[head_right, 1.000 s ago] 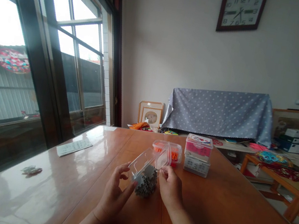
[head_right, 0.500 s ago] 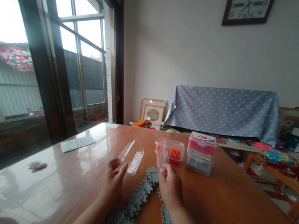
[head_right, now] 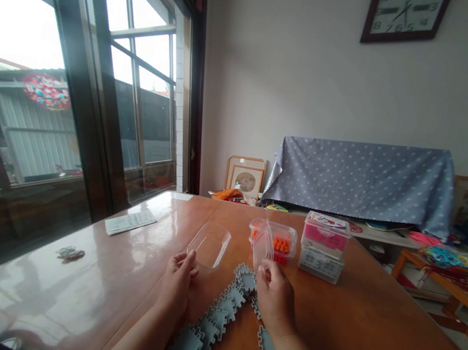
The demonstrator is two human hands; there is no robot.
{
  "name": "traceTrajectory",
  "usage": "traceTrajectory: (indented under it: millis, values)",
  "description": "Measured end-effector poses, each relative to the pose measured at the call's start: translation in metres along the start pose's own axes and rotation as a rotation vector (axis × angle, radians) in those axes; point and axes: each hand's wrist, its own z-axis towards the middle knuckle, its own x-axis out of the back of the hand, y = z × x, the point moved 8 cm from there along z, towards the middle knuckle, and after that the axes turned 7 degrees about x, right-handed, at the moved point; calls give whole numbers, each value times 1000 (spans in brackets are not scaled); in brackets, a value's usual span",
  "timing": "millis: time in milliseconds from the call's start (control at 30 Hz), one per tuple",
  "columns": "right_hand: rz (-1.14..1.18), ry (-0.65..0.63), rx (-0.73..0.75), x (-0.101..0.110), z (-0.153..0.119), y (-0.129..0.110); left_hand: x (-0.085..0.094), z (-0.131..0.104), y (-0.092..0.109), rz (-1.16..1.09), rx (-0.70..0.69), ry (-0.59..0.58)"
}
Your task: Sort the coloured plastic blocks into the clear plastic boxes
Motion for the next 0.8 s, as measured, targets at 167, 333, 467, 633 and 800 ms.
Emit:
traceTrajectory:
  millis: [167, 333, 467, 633, 800]
  values:
    - [121, 37, -30, 0, 0, 2, -1, 3, -3, -29, 44, -27]
    - [270, 23, -158, -5, -2, 13, -3, 0, -1, -138, 77, -60]
    - [447, 7, -223, -10, -3, 12, -5, -2, 1, -211, 111, -89]
    - [531, 0, -274, -9, -4, 9, -3, 1, 0, -208, 110, -83]
    - [650, 4, -332, -12, -6, 8, 2, 4, -1, -170, 97, -52]
